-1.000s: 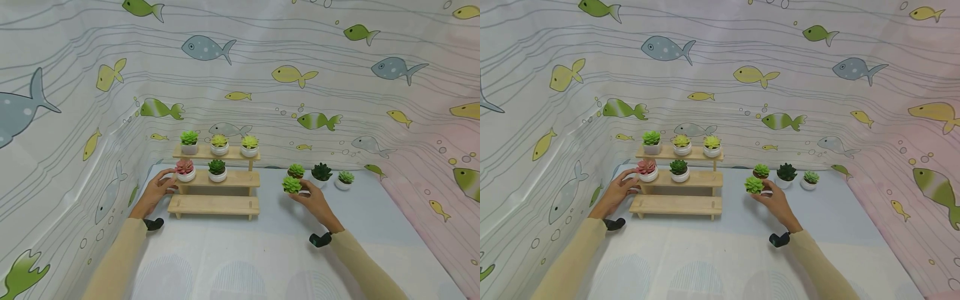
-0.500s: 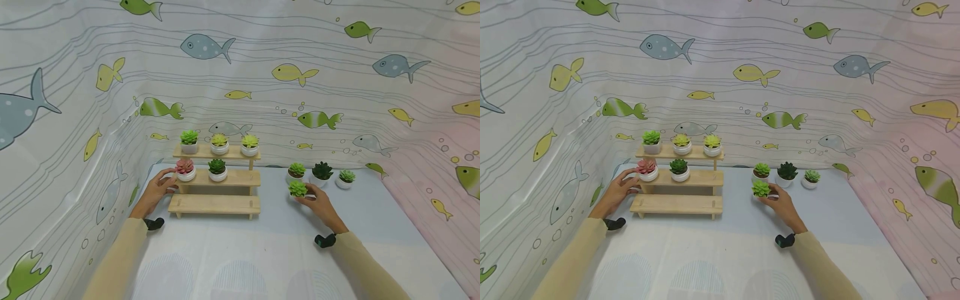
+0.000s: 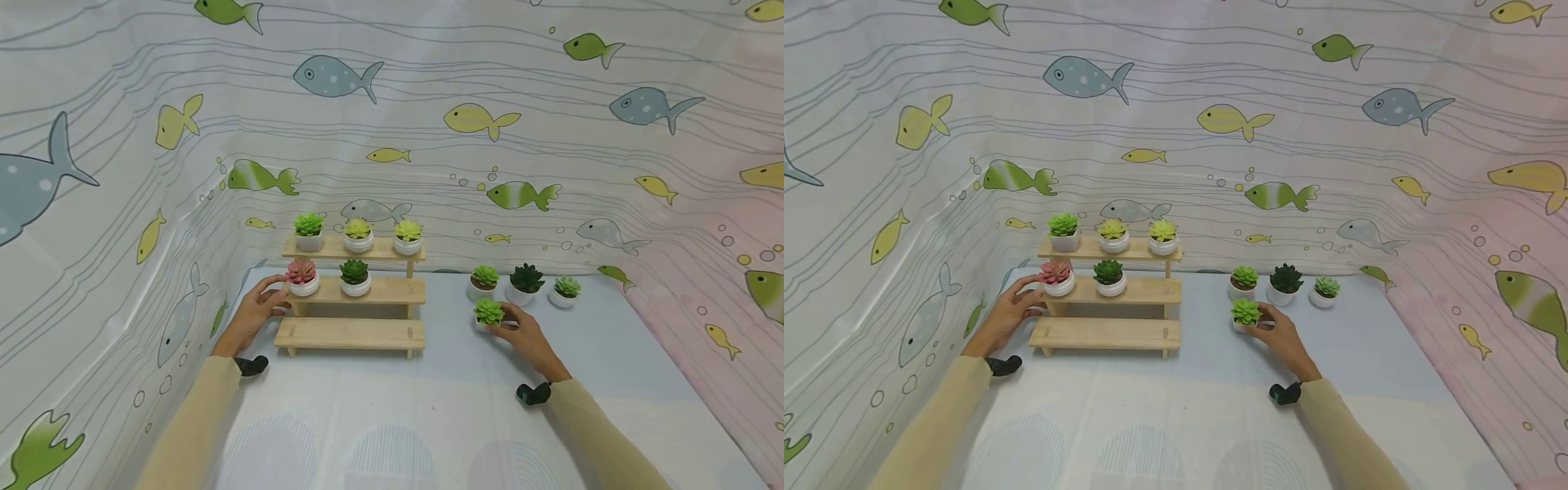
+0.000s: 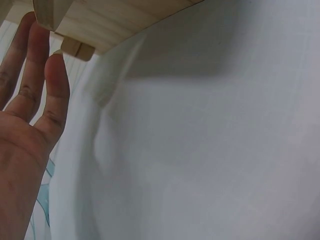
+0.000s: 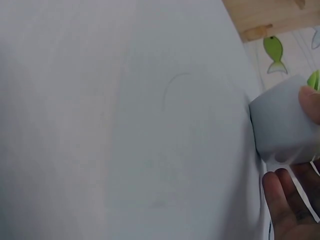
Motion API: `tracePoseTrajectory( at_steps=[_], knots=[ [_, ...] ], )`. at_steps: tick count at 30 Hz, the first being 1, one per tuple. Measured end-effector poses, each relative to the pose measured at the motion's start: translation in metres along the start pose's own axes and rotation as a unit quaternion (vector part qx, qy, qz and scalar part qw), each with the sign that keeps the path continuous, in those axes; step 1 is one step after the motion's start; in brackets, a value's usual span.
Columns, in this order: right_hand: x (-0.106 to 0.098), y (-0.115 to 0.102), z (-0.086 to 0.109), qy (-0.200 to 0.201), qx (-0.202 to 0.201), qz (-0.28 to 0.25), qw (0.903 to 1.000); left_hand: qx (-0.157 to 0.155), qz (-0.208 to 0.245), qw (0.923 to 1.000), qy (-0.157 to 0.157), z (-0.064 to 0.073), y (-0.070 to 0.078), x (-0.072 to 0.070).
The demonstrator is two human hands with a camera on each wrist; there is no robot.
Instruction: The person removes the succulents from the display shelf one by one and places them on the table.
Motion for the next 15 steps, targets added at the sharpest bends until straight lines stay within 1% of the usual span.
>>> tracePoseTrajectory(
  at_steps=[9,15],
  knots=[
    [-0.0014,0.0052,0.0008,-0.012,0.003,-0.008,0.9999,-0.001,-0.007,1.0,0.005,0.0003,-0.0011,-0.0001],
    [-0.0016,0.0044,0.0016,-0.017,0.011,-0.011,0.9997,0.0,-0.007,1.0,0.003,0.0005,0.0007,0.0005]
  ],
)
Point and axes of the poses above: each hand's wrist, its own z-axis away from the middle knuckle, its own x-axis out of the palm, y = z × x, the point moved 1 cm from there along -z, towards the middle knuckle, and after that the axes turned 2 degrees about -z, right-handed, at the moved point
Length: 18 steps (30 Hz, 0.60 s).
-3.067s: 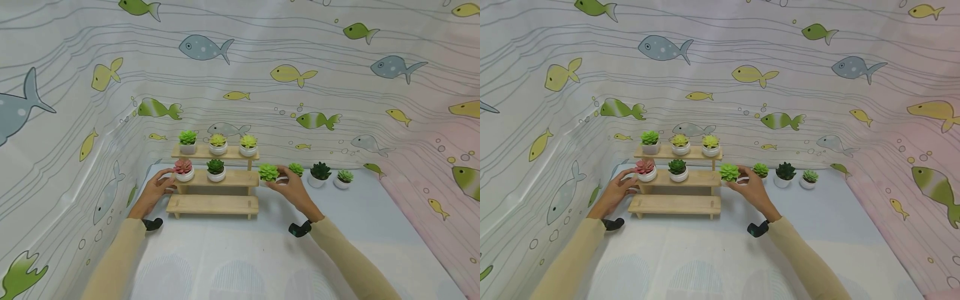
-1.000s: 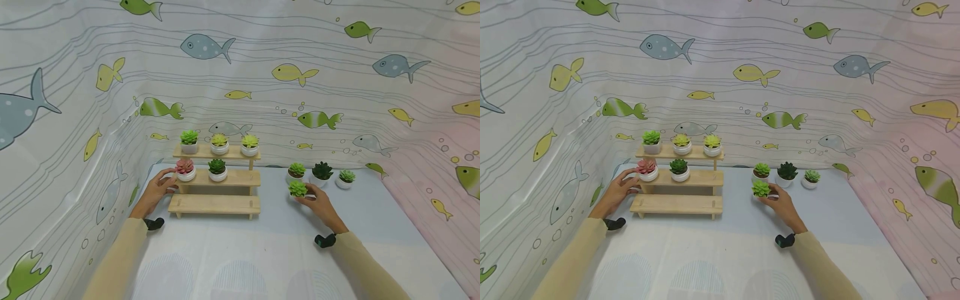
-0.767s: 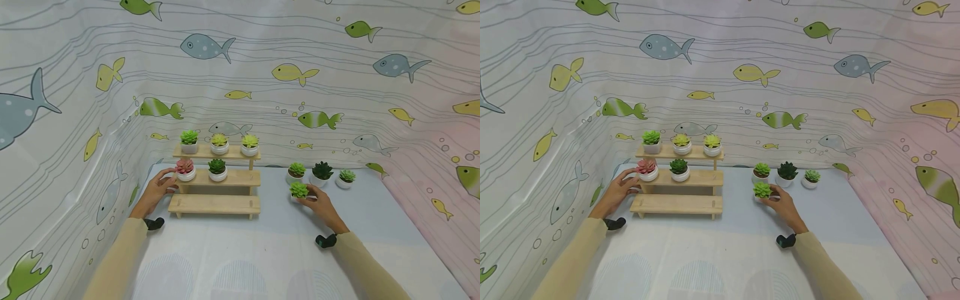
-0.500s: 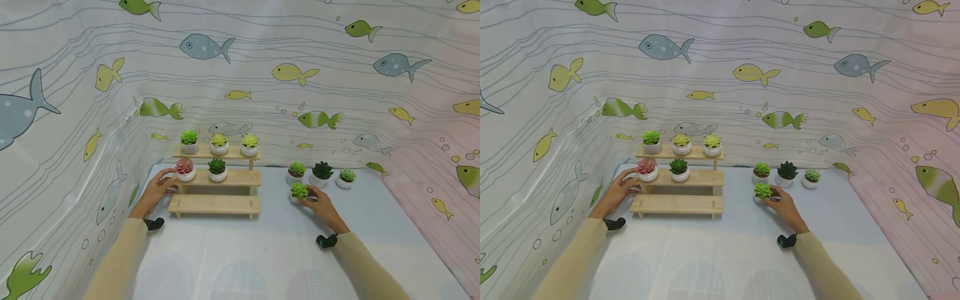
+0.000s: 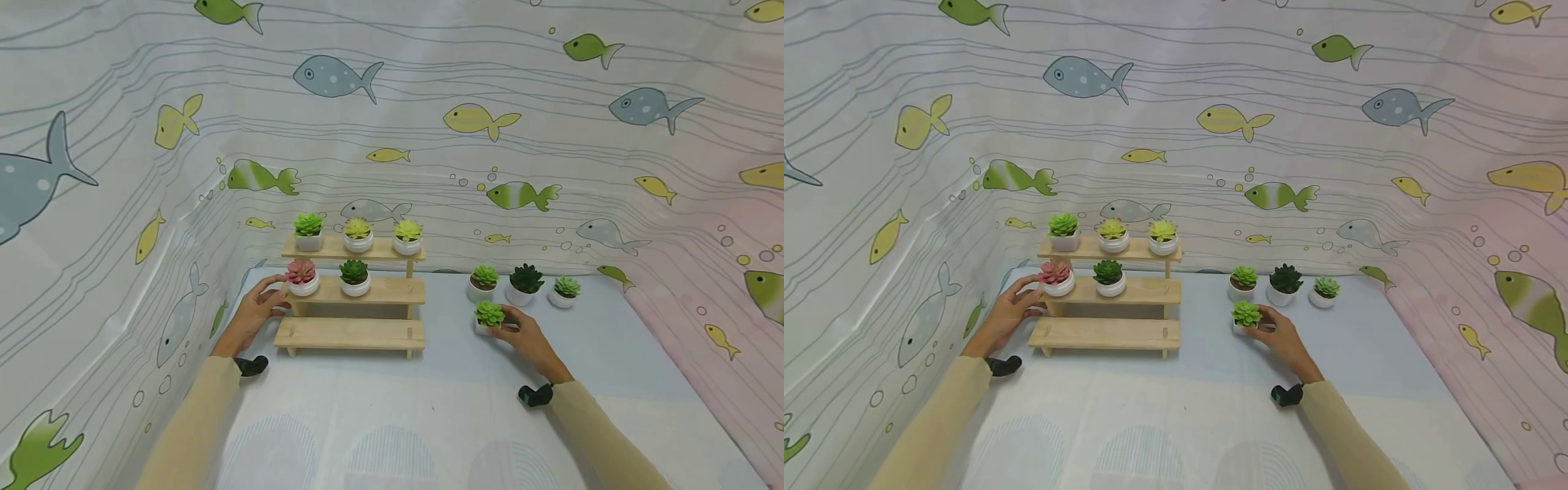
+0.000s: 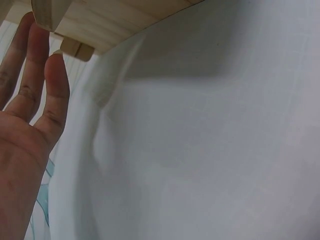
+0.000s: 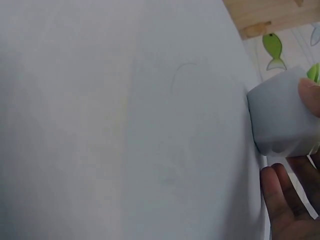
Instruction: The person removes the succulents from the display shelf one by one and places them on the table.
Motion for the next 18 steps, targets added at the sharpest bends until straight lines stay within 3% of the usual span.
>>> tracePoseTrajectory(
  at_steps=[5,13,18],
  knots=[
    [0.0,0.0,0.0,0.0,0.003,0.01,0.9999,-0.002,0.0,1.0,0.002,-0.003,-0.005,-0.001],
    [-0.001,0.003,-0.001,0.0,-0.004,0.013,0.9999,0.008,-0.006,0.9999,0.008,-0.014,-0.026,-0.006],
    [-0.003,0.002,0.0,-0.004,-0.005,0.021,0.9998,0.017,-0.01,0.9998,0.009,-0.015,-0.028,-0.006]
  ],
)
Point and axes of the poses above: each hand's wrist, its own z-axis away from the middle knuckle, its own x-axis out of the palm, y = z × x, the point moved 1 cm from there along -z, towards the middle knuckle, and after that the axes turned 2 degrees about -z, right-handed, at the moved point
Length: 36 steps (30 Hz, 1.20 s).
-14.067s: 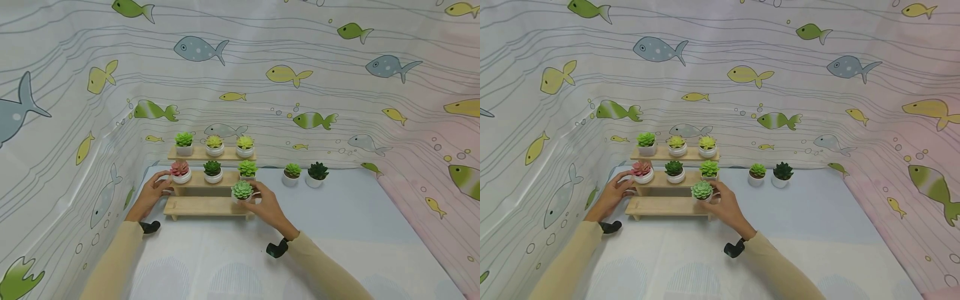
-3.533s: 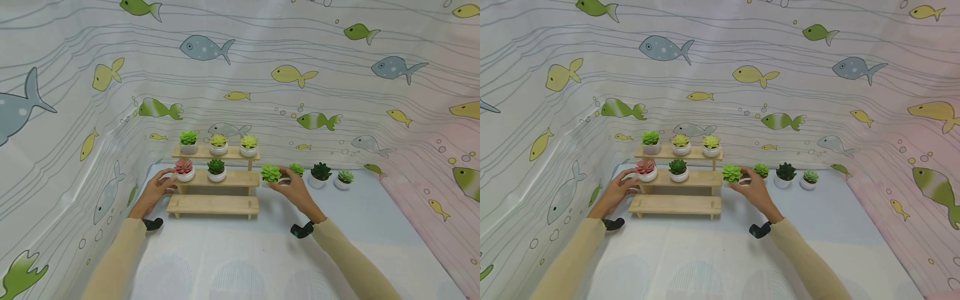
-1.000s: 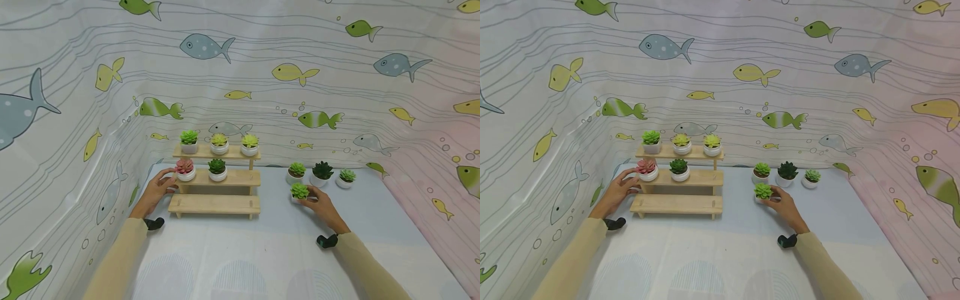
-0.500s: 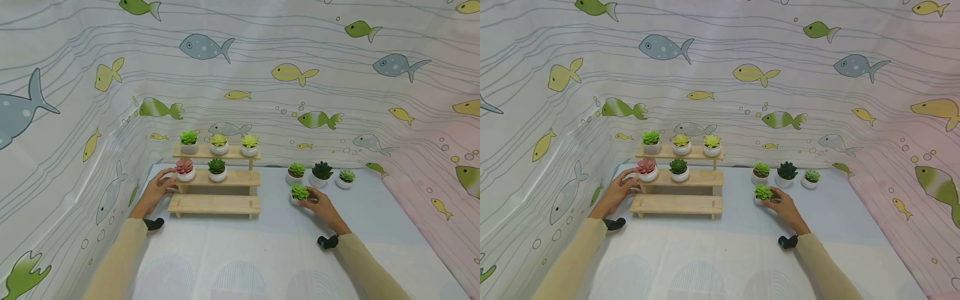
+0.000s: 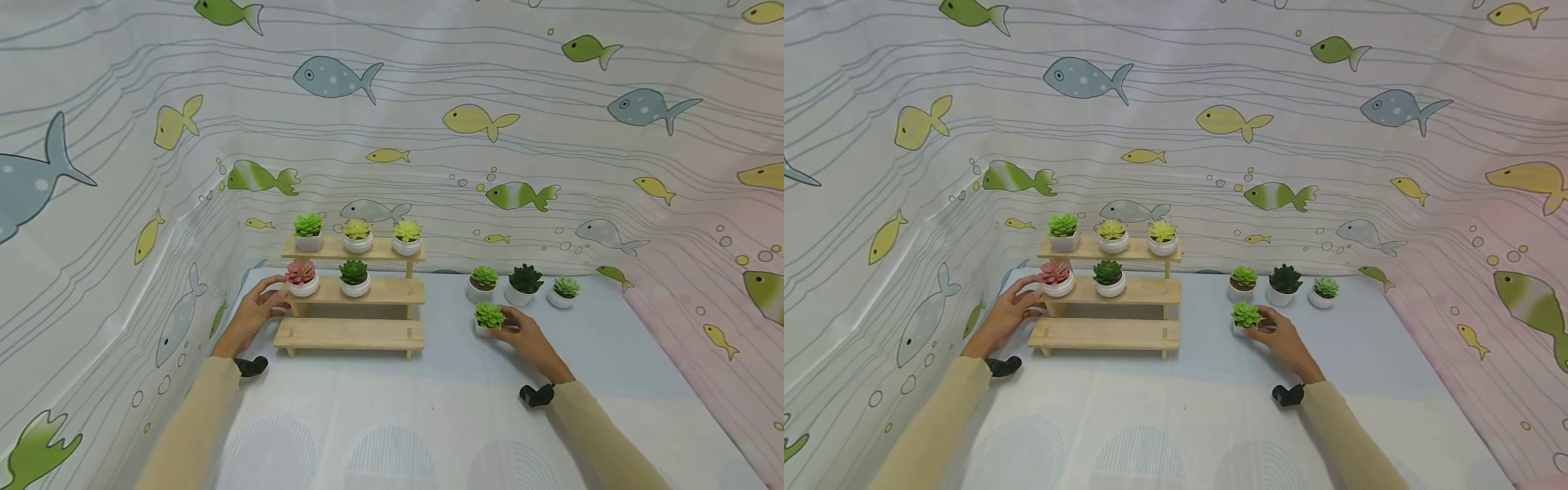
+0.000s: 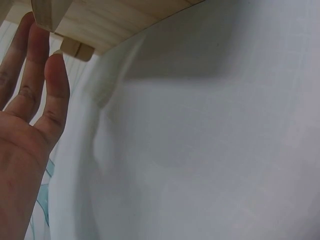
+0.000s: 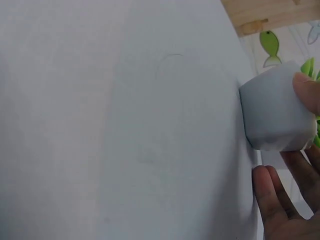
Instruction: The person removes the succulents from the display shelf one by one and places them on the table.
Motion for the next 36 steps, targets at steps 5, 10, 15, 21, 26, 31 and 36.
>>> tracePoseTrajectory(
  at_steps=[5,10,15,21,26,31,36],
  knots=[
    [-0.005,-0.008,0.001,-0.007,-0.008,-0.005,0.9999,0.001,0.0,1.0,0.001,0.001,0.001,0.0],
    [-0.01,-0.02,0.003,-0.019,-0.041,-0.021,0.9988,-0.004,0.001,1.0,-0.002,0.0,0.001,-0.001],
    [-0.013,-0.034,0.003,-0.009,-0.074,-0.024,0.9969,-0.008,0.016,0.9998,-0.012,0.002,0.004,-0.001],
    [-0.014,-0.052,-0.001,0.003,-0.093,-0.032,0.9952,-0.009,0.018,0.9996,-0.019,0.012,0.025,0.003],
    [-0.01,-0.067,-0.004,0.001,-0.109,-0.028,0.9936,-0.008,0.015,0.9997,-0.018,0.013,0.028,0.004],
    [-0.004,-0.081,-0.007,-0.005,-0.124,-0.026,0.992,-0.011,0.015,0.9997,-0.016,0.009,0.022,0.003],
    [0.005,-0.095,-0.01,-0.011,-0.141,-0.029,0.9895,-0.007,0.016,0.9998,-0.011,0.001,0.004,-0.001]
  ],
)
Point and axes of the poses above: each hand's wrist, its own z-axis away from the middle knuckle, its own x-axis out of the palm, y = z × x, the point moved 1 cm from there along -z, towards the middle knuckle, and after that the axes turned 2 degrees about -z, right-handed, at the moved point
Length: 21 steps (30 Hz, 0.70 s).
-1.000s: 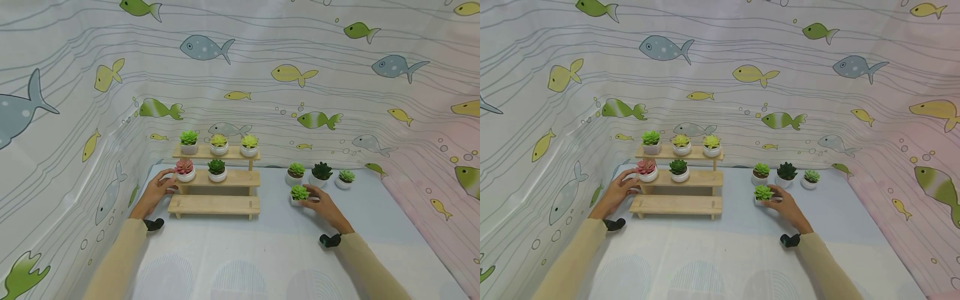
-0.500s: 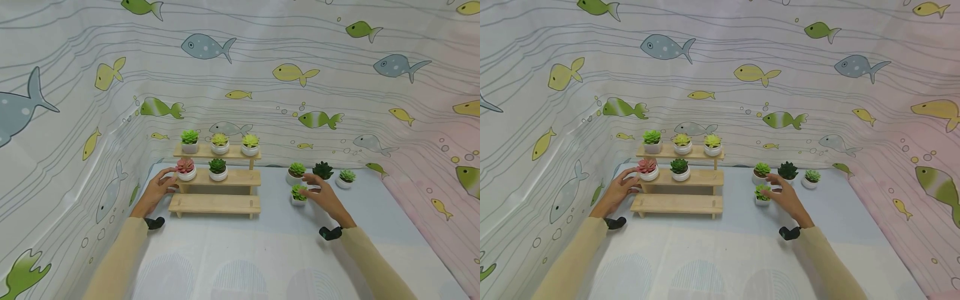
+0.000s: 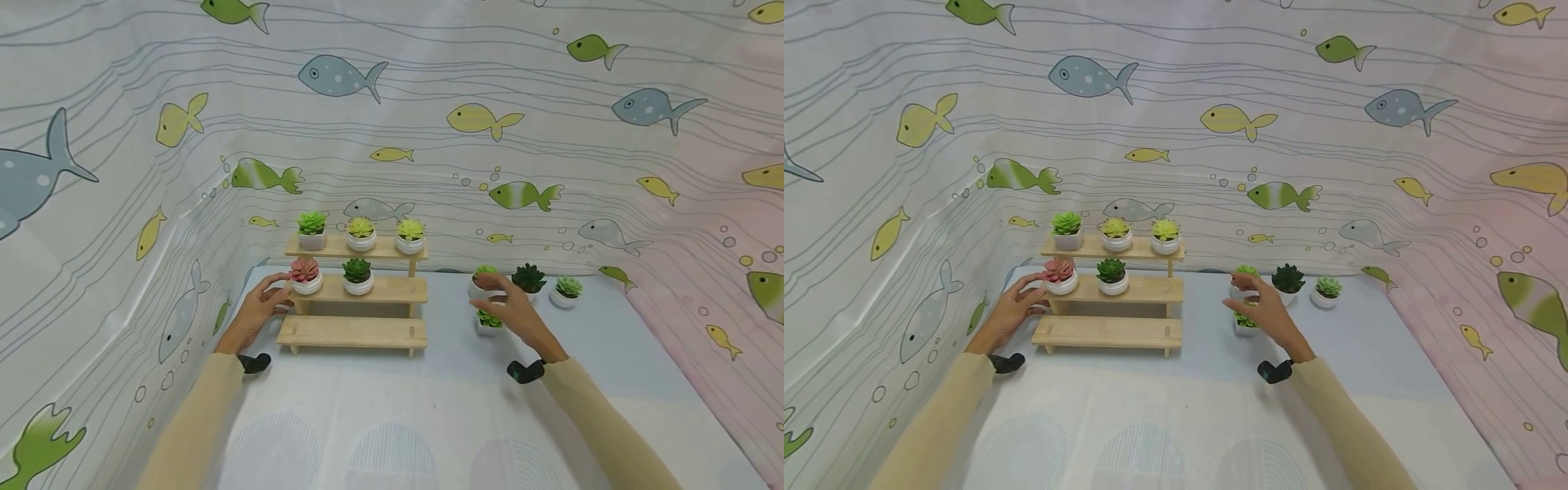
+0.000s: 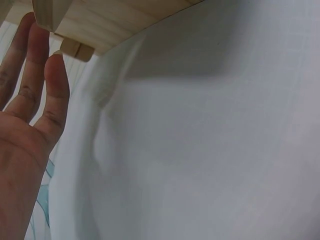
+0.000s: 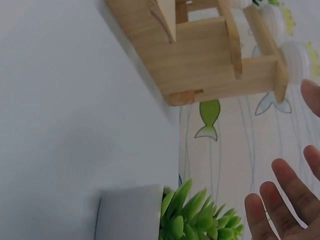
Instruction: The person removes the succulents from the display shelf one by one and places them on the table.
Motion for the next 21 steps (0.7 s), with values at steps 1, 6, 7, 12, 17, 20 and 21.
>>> tracePoseTrajectory(
  at_steps=[1,6,7,12,17,20,21],
  knots=[
    [0.002,-0.002,-0.002,0.0,-0.002,-0.001,1.0,0.001,-0.001,1.0,0.002,-0.001,-0.003,-0.001],
    [0.013,-0.012,-0.01,-0.007,-0.013,-0.011,0.9998,0.008,-0.005,0.9999,0.005,-0.005,-0.007,-0.001],
    [0.015,-0.014,-0.012,-0.008,-0.014,-0.012,0.9998,0.009,-0.005,0.9999,0.006,-0.005,-0.008,-0.001],
    [0.028,-0.022,-0.02,-0.013,-0.027,-0.014,0.9994,0.017,-0.004,0.9998,0.007,-0.005,-0.008,-0.001],
    [0.041,-0.028,-0.027,-0.017,-0.043,0.0,0.9989,0.023,-0.002,0.9997,0.006,-0.003,-0.007,-0.001],
    [0.048,-0.032,-0.031,-0.023,-0.054,0.005,0.9983,0.023,0.001,0.9997,0.008,-0.002,-0.006,-0.001],
    [0.051,-0.034,-0.033,-0.023,-0.058,0.007,0.9981,0.023,0.001,0.9997,0.009,-0.002,-0.006,-0.001]
  ],
)
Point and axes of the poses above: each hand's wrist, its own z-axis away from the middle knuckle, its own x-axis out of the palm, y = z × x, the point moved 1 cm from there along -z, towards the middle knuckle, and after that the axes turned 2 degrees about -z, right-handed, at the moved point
